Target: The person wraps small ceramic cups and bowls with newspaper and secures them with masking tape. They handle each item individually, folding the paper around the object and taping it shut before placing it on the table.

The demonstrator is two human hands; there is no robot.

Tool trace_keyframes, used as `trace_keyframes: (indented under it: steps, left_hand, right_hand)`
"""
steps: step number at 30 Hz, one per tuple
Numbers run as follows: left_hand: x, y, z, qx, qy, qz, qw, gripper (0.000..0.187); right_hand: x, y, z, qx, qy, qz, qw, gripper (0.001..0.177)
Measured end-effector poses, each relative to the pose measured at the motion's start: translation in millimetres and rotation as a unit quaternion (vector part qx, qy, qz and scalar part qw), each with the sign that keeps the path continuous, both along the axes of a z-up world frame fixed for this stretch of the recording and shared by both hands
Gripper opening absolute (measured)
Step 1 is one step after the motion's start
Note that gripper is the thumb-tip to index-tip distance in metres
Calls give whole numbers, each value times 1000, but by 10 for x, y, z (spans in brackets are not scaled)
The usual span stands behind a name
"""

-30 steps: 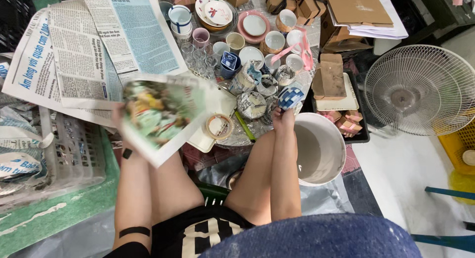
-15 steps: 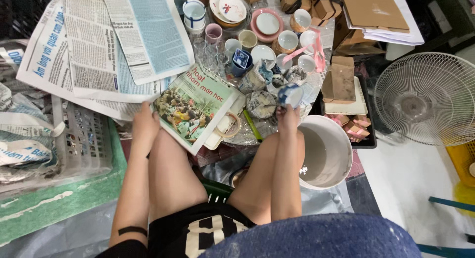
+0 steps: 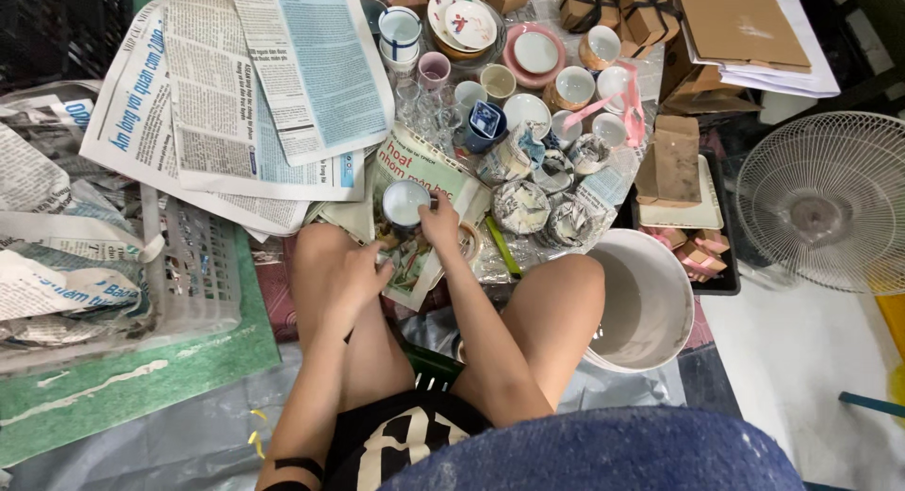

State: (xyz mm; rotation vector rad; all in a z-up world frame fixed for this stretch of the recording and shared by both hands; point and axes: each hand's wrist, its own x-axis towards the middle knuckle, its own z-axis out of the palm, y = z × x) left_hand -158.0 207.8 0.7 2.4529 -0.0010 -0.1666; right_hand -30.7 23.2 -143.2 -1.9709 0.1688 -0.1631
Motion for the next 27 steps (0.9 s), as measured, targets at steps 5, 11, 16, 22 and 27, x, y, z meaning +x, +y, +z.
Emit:
trace_keyframes:
  steps: [5,11,16,22,27]
  left_hand:
    - [8,153,4,10,-1,-7,1000,37]
    - [32,384,73,-173,53,-26,983,41]
    - [141,372,103,-57,-22,-29,998,40]
    - [675,199,35,13,-156,-93,983,27]
    - [1102,-83,-356,-11,-280,-55,958,20]
  right_hand:
    - [-23,139,-251,-22,13,7,1000,41]
    - [-249,136,425,22,162,44,986,49]
    - [-430,43,746,-141,-69,98,983,48]
    - [-929,-410,1064,-166,-205,279,923,38]
    - [-1261,-280,1240,-136,-135,229,954,72]
